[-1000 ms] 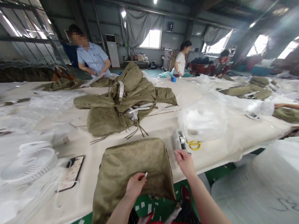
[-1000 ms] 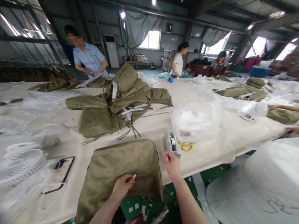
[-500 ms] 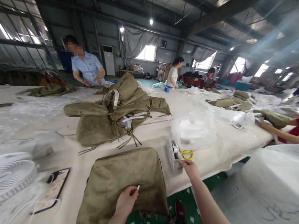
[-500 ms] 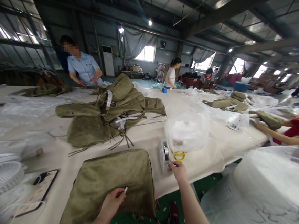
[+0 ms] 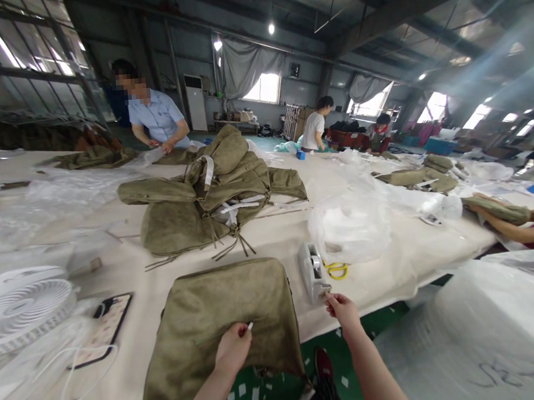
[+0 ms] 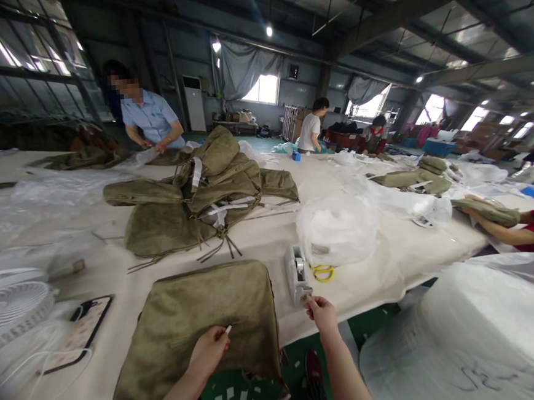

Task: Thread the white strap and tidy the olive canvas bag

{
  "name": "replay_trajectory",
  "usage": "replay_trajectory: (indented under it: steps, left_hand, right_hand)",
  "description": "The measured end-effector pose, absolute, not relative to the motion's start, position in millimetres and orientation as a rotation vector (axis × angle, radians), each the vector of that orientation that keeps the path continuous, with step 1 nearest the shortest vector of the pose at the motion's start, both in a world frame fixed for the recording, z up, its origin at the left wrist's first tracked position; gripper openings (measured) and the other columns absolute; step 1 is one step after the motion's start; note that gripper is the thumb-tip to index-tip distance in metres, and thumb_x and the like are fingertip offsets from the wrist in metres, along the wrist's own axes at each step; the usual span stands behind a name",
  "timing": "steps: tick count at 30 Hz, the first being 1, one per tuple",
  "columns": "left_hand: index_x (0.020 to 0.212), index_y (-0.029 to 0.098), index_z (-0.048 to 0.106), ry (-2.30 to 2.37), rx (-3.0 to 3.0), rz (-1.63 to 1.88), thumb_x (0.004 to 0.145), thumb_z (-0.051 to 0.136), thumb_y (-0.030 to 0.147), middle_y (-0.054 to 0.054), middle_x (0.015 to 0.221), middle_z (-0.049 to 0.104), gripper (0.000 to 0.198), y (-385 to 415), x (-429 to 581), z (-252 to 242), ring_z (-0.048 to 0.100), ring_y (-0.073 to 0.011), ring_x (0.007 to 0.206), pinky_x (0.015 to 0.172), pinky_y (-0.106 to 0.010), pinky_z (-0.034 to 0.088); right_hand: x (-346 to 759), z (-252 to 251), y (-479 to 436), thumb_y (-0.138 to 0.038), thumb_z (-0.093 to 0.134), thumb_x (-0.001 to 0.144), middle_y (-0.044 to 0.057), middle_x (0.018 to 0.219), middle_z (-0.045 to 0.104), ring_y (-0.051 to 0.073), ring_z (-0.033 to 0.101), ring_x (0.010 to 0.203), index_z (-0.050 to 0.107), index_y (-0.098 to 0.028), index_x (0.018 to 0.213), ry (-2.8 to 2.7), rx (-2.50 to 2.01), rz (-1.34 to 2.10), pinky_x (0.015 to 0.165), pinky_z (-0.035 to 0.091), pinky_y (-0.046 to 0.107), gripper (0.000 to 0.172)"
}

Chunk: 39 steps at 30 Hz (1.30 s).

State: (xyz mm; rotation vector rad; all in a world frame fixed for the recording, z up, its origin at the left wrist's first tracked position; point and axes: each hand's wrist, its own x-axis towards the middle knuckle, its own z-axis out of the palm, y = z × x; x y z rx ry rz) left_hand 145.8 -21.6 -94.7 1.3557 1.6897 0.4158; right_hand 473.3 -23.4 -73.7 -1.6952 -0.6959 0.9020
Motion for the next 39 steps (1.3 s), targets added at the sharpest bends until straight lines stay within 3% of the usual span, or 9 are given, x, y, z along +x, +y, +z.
replay_trajectory:
  steps: [6,14,18,21,26,31,35,39]
  left_hand:
    - [0.090,0.019,0.061,1.652,1.432,0.468,0.086,0.046,0.020,-0.001,0.083,0.072,0.016,-28.9,147.5,-82.7,0.065,-0.0105,0.073,0.064,-0.019,0.043]
    - [0.099,0.021,0.059,1.787,1.805,0.453,0.089,0.045,0.018,-0.003,0.094,0.070,0.018,-42.7,148.3,-78.3,0.064,-0.0149,0.086,0.076,-0.024,0.042]
    - [0.115,0.019,0.051,1.810,1.898,0.413,0.090,0.041,0.016,-0.005,0.097,0.070,0.027,-47.1,149.2,-76.9,0.065,-0.0171,0.088,0.077,-0.026,0.044]
    - [0.127,0.015,0.039,1.813,1.925,0.392,0.091,0.038,0.015,-0.006,0.096,0.070,0.036,-48.2,149.2,-75.6,0.066,-0.0180,0.087,0.075,-0.027,0.045]
    - [0.128,0.014,0.037,1.822,2.034,0.304,0.092,0.035,0.015,-0.008,0.100,0.069,0.037,-49.3,149.1,-74.3,0.066,-0.0193,0.089,0.077,-0.029,0.045]
    - [0.120,0.021,0.050,1.748,2.080,0.321,0.092,0.035,0.016,-0.008,0.106,0.067,0.031,-48.8,148.1,-71.9,0.063,-0.0181,0.097,0.084,-0.029,0.045]
    - [0.105,0.019,0.060,1.698,1.685,0.487,0.090,0.043,0.016,-0.008,0.106,0.067,0.023,-42.3,147.3,-69.0,0.061,-0.0180,0.101,0.091,-0.030,0.043]
    - [0.097,0.017,0.063,1.612,1.398,0.524,0.090,0.043,0.017,-0.003,0.083,0.071,0.021,-34.9,150.1,-68.7,0.066,-0.0127,0.076,0.070,-0.023,0.051]
  right_hand:
    - [489.4,-87.0,-49.3,-0.046,0.065,0.059,0.006,0.057,0.066,0.017,0.057,0.047,0.064,-0.017,0.067,-0.798,-1.970,0.854,0.046,0.042,0.027,0.029]
    - [378.3,-72.7,-49.4,-0.051,0.070,0.060,-0.001,0.054,0.059,0.009,0.046,0.043,0.058,-0.017,0.066,-0.916,-1.497,1.382,0.044,0.034,0.023,0.037]
    - [321.6,-67.2,-33.1,-0.049,0.071,0.063,-0.002,0.054,0.059,0.008,0.046,0.044,0.060,-0.017,0.068,-1.039,-1.361,1.611,0.045,0.032,0.021,0.034]
    - [301.2,-74.9,-27.5,-0.045,0.069,0.066,-0.002,0.055,0.059,0.008,0.046,0.044,0.060,-0.016,0.066,-1.079,-1.323,1.693,0.044,0.032,0.021,0.030]
    - [292.7,-90.6,-23.7,-0.034,0.064,0.069,-0.003,0.051,0.057,0.007,0.043,0.039,0.058,-0.017,0.064,-1.084,-1.430,1.702,0.039,0.028,0.020,0.019]
    - [292.0,-94.2,-20.4,-0.027,0.064,0.071,-0.003,0.049,0.058,0.006,0.042,0.035,0.058,-0.017,0.062,-1.110,-1.462,1.708,0.036,0.027,0.019,0.014]
    - [295.4,-91.9,-22.4,-0.030,0.065,0.072,-0.002,0.054,0.062,0.007,0.046,0.039,0.063,-0.016,0.064,-1.145,-1.438,1.747,0.038,0.032,0.018,0.017]
    - [297.6,-90.7,-25.4,-0.032,0.065,0.072,0.001,0.062,0.067,0.009,0.053,0.045,0.067,-0.015,0.068,-1.122,-1.410,1.818,0.042,0.039,0.019,0.017]
